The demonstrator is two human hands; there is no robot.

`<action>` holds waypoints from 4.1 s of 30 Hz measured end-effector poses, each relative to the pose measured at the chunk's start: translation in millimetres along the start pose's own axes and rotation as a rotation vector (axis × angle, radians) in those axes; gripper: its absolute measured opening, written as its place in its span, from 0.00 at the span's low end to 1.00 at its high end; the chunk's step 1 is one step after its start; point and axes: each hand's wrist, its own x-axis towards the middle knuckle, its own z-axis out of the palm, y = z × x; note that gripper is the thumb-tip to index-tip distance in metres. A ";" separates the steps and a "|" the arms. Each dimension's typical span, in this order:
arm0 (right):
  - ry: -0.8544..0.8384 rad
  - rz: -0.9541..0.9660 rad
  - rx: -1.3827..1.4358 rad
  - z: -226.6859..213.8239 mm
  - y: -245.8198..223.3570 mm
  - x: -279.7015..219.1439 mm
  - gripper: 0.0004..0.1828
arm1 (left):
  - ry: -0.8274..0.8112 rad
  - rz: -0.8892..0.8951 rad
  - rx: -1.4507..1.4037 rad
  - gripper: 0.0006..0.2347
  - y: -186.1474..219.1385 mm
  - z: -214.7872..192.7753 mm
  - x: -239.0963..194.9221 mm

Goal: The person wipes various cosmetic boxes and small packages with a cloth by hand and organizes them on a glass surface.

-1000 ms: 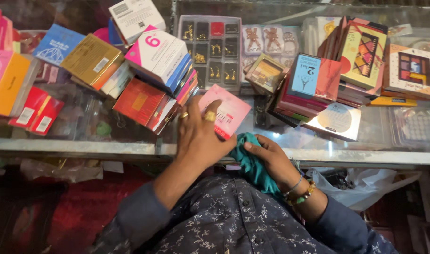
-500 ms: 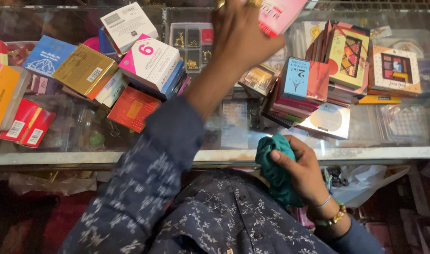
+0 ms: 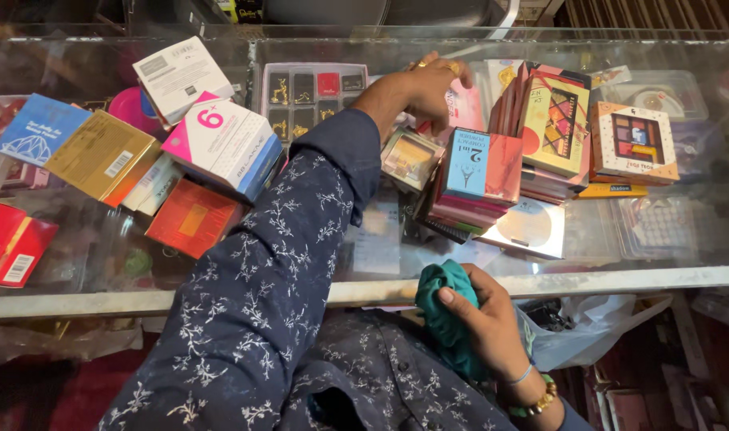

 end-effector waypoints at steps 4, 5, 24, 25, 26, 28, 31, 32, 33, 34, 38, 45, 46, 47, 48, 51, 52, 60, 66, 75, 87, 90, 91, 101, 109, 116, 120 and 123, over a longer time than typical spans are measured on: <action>-0.017 0.021 0.017 7.0 -1.8 11.3 0.19 | -0.076 0.008 0.070 0.41 3.0 -2.8 -0.1; -0.036 0.027 0.021 10.3 -2.4 15.5 0.18 | -0.089 0.003 0.089 0.41 5.1 -5.3 -0.9; -0.187 0.173 0.620 57.6 3.2 65.7 0.27 | 1.158 0.221 -0.391 0.15 98.8 16.5 -171.9; -0.164 0.147 0.581 61.4 -0.4 68.4 0.30 | 1.172 0.252 -0.309 0.16 103.0 24.6 -216.6; -0.142 0.119 0.542 65.7 -5.0 70.3 0.33 | 1.204 0.210 -0.222 0.19 91.6 22.7 -255.3; -0.192 0.069 0.534 77.3 -15.0 73.1 0.34 | 1.253 0.029 -0.035 0.28 64.6 15.4 -318.6; -0.308 0.029 0.637 93.8 -32.0 76.0 0.32 | 1.227 -0.367 0.243 0.46 24.7 -5.1 -369.8; -0.299 0.039 0.681 99.0 -36.2 76.0 0.33 | 1.216 -0.387 0.284 0.49 16.7 -9.6 -378.6; -0.289 0.048 0.721 102.8 -40.7 76.5 0.33 | 1.208 -0.405 0.322 0.53 11.3 -12.3 -383.2; -0.301 0.034 0.746 106.4 -44.1 77.3 0.34 | 1.183 -0.408 0.291 0.53 7.2 -14.5 -384.1; -0.341 -0.040 0.779 115.1 -53.4 77.6 0.37 | 1.107 -0.426 0.236 0.51 5.5 -11.6 -378.4; -0.272 -0.404 0.697 129.5 -80.0 55.9 0.37 | 1.165 0.099 -0.278 0.45 19.0 -1.5 -393.7; -0.212 -0.449 0.479 132.9 -83.0 48.2 0.37 | 1.141 0.204 -0.474 0.44 25.4 5.5 -395.6; -0.148 -0.488 0.261 139.4 -84.5 40.4 0.36 | 1.097 0.279 -0.712 0.44 33.7 13.7 -392.9; -0.084 -0.519 0.042 146.1 -87.9 37.0 0.36 | 1.039 0.352 -0.950 0.43 42.8 23.2 -389.7; -0.229 -1.057 -0.588 176.4 -101.5 47.7 0.30 | 0.866 0.307 -1.671 0.34 68.2 54.5 -374.6; -0.197 -1.091 -0.682 185.1 -109.3 54.4 0.28 | 0.827 0.324 -1.776 0.33 68.1 61.6 -370.1; -0.154 -0.952 -0.579 210.5 -120.7 38.3 0.27 | 0.838 0.166 -1.849 0.31 44.4 112.3 -352.0; -0.112 -0.826 -0.695 182.9 -98.8 71.5 0.28 | 0.652 0.444 -2.093 0.26 44.1 140.2 -357.8; -0.374 -1.113 -0.809 175.1 -73.1 48.5 0.26 | 0.887 0.098 -1.849 0.31 46.4 125.8 -352.3; -0.010 -0.606 -0.077 141.2 -67.8 69.6 0.25 | 0.717 0.249 -1.741 0.44 50.9 90.9 -372.5; -0.172 -1.069 -0.507 146.0 -73.7 61.7 0.26 | 0.635 0.209 -1.851 0.47 51.3 91.1 -370.2; -0.263 -1.241 -0.644 145.7 -75.3 66.1 0.25 | 0.604 0.262 -1.764 0.49 53.0 89.8 -371.8; -0.266 -0.958 -0.627 126.9 -95.2 59.6 0.24 | 0.526 0.465 -1.490 0.61 69.5 58.1 -393.0; -0.287 -1.284 -0.910 103.8 -72.7 96.5 0.24 | 0.494 0.403 -1.753 0.59 64.0 77.6 -395.6; -0.059 -1.015 -0.488 120.5 -46.8 52.0 0.17 | 0.771 0.154 -2.037 0.34 56.9 92.9 -360.0; -0.276 -1.359 -0.766 128.2 -38.1 67.3 0.21 | 0.744 0.129 -2.148 0.27 58.5 98.2 -354.6; -0.347 -0.979 -1.206 106.4 -41.7 89.3 0.34 | 0.872 -0.054 -2.079 0.29 61.3 93.0 -364.6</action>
